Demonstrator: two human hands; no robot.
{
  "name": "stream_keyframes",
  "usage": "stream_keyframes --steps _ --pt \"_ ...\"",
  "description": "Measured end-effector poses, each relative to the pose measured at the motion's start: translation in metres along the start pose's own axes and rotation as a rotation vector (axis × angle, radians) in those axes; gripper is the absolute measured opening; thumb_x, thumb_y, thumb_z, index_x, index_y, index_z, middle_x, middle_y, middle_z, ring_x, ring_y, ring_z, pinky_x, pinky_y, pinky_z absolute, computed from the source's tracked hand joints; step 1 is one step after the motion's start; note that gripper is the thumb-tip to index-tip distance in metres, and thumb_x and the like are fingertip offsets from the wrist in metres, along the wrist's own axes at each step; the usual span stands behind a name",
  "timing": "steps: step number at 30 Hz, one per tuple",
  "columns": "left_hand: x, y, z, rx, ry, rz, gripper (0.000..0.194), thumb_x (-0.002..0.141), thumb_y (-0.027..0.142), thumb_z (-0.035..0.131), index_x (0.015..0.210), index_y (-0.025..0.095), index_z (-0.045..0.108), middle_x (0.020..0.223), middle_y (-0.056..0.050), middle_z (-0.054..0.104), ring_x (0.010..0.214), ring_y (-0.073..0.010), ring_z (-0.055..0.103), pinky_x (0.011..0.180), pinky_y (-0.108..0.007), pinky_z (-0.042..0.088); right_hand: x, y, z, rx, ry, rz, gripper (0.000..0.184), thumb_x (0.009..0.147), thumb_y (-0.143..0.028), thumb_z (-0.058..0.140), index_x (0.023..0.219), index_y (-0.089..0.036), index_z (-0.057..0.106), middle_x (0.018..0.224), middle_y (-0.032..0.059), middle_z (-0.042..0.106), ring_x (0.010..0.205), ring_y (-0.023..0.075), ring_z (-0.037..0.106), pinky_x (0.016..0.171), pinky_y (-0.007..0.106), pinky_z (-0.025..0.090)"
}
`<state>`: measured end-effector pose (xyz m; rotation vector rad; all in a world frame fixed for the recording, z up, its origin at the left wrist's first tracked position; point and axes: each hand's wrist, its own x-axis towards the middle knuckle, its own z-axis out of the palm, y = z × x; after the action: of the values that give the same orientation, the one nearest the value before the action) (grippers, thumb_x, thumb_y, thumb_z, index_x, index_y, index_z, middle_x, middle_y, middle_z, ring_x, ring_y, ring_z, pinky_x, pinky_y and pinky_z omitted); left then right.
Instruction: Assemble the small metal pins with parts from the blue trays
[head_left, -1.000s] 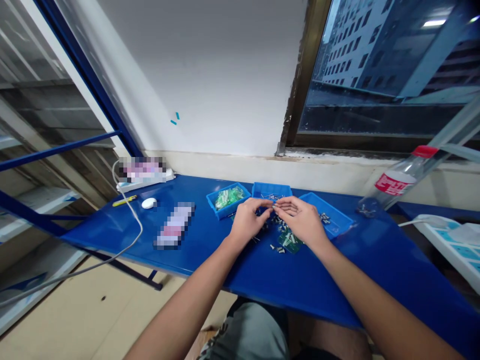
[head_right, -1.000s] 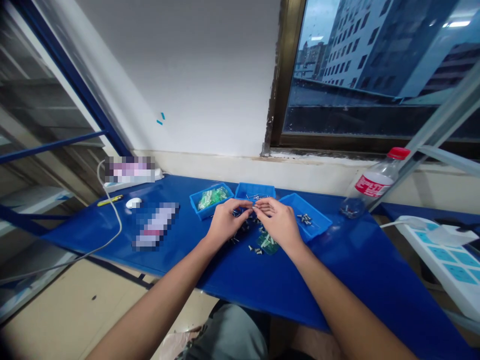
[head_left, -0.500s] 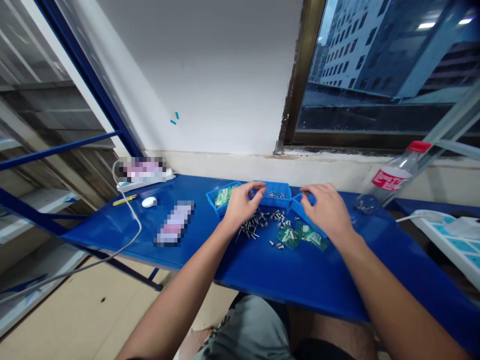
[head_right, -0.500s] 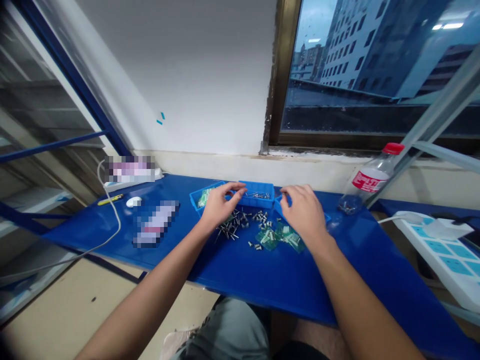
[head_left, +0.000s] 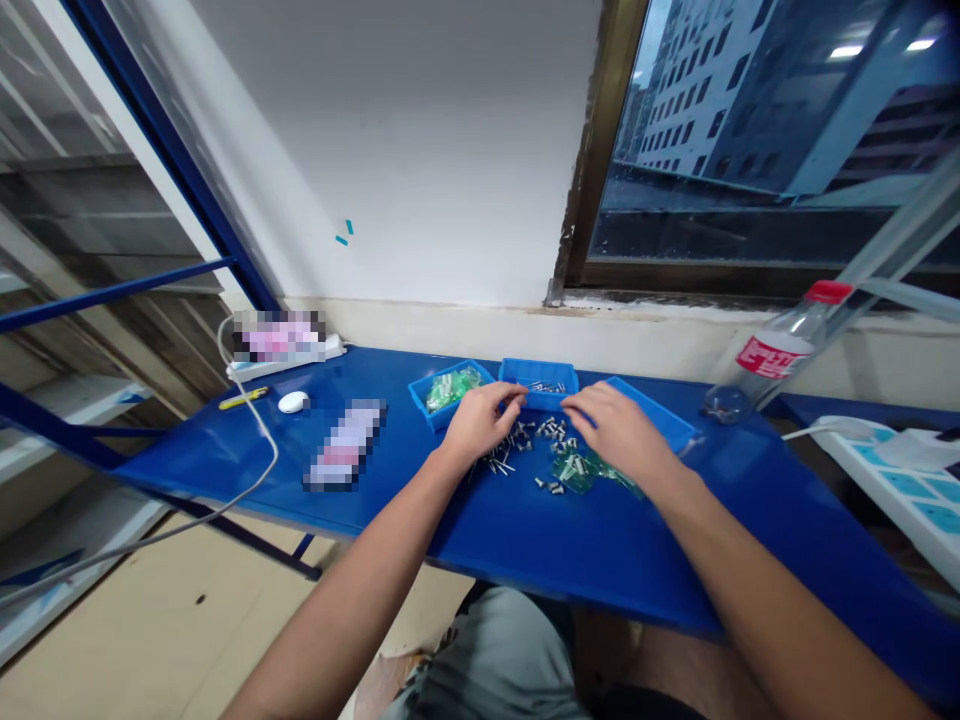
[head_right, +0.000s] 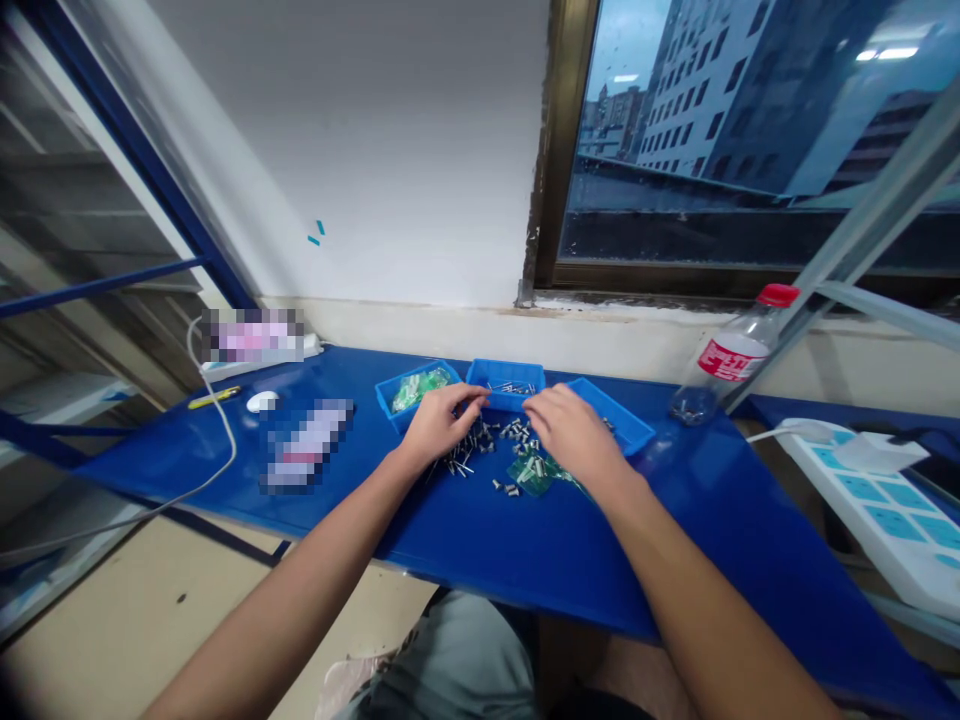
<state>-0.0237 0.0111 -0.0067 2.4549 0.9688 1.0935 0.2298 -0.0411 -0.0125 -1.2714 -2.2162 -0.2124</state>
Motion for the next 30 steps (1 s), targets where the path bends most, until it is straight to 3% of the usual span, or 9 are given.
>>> stream_keyframes --steps 5,9,15,19,24,27,30 --pt "-0.001 -0.002 0.007 0.032 -0.058 -0.002 0.023 0.100 0.023 0.058 0.113 0.017 0.076 0.105 -0.008 0.080 0.082 -0.0199 0.072 0.078 -0.031 0.055 0.003 -0.022 0.028 0.063 -0.114 -0.090 0.021 0.101 -0.020 0.059 0.115 -0.021 0.074 0.111 0.0103 0.077 0.109 0.0292 0.066 0.098 0.044 0.054" --pt "-0.001 -0.005 0.010 0.054 -0.080 -0.012 0.022 0.099 0.023 0.059 0.112 0.017 0.076 0.100 -0.008 0.080 0.077 -0.0194 0.070 0.076 -0.030 0.054 0.007 -0.023 0.036 0.061 -0.164 -0.094 0.019 0.100 -0.016 0.060 0.104 -0.021 0.077 0.100 0.0088 0.078 0.104 0.0284 0.066 0.093 0.043 0.055" --pt "0.000 -0.006 0.008 0.065 -0.098 0.001 0.022 0.100 0.023 0.058 0.111 0.017 0.076 0.103 -0.008 0.080 0.081 -0.0200 0.071 0.079 -0.030 0.054 0.009 -0.022 0.035 0.096 -0.062 -0.022 0.012 0.095 -0.015 0.066 0.098 -0.021 0.075 0.099 0.0083 0.077 0.103 0.0291 0.067 0.091 0.042 0.055" --pt "0.000 0.001 0.005 0.038 -0.124 0.052 0.025 0.103 0.026 0.055 0.114 0.018 0.075 0.107 -0.009 0.079 0.093 -0.0221 0.074 0.085 -0.032 0.054 0.008 -0.028 0.028 0.270 0.109 0.106 0.015 0.094 -0.016 0.066 0.106 -0.022 0.073 0.102 0.0064 0.075 0.092 0.0238 0.070 0.086 0.037 0.057" --pt "-0.002 0.011 0.007 -0.051 -0.142 0.135 0.030 0.097 0.017 0.054 0.121 0.016 0.073 0.113 -0.010 0.079 0.097 -0.0219 0.074 0.091 -0.033 0.056 0.007 -0.034 0.021 0.438 0.273 0.274 0.012 0.094 -0.034 0.073 0.095 -0.023 0.077 0.094 0.0050 0.076 0.077 0.0205 0.071 0.076 0.034 0.058" --pt "-0.001 0.013 0.010 -0.105 -0.125 0.105 0.034 0.094 0.019 0.060 0.126 0.016 0.072 0.111 -0.009 0.080 0.087 -0.0199 0.074 0.082 -0.030 0.058 0.007 -0.035 0.023 0.626 0.308 0.421 0.021 0.091 -0.044 0.076 0.092 -0.023 0.079 0.092 0.0059 0.079 0.078 0.0227 0.075 0.074 0.035 0.062" --pt "0.000 0.012 0.011 -0.170 -0.076 0.025 0.027 0.100 0.028 0.061 0.120 0.017 0.076 0.109 -0.009 0.081 0.081 -0.0185 0.074 0.077 -0.029 0.058 0.008 -0.035 0.029 0.849 0.282 0.542 0.033 0.087 -0.050 0.079 0.101 -0.020 0.079 0.092 0.0083 0.081 0.081 0.0254 0.078 0.073 0.037 0.065"
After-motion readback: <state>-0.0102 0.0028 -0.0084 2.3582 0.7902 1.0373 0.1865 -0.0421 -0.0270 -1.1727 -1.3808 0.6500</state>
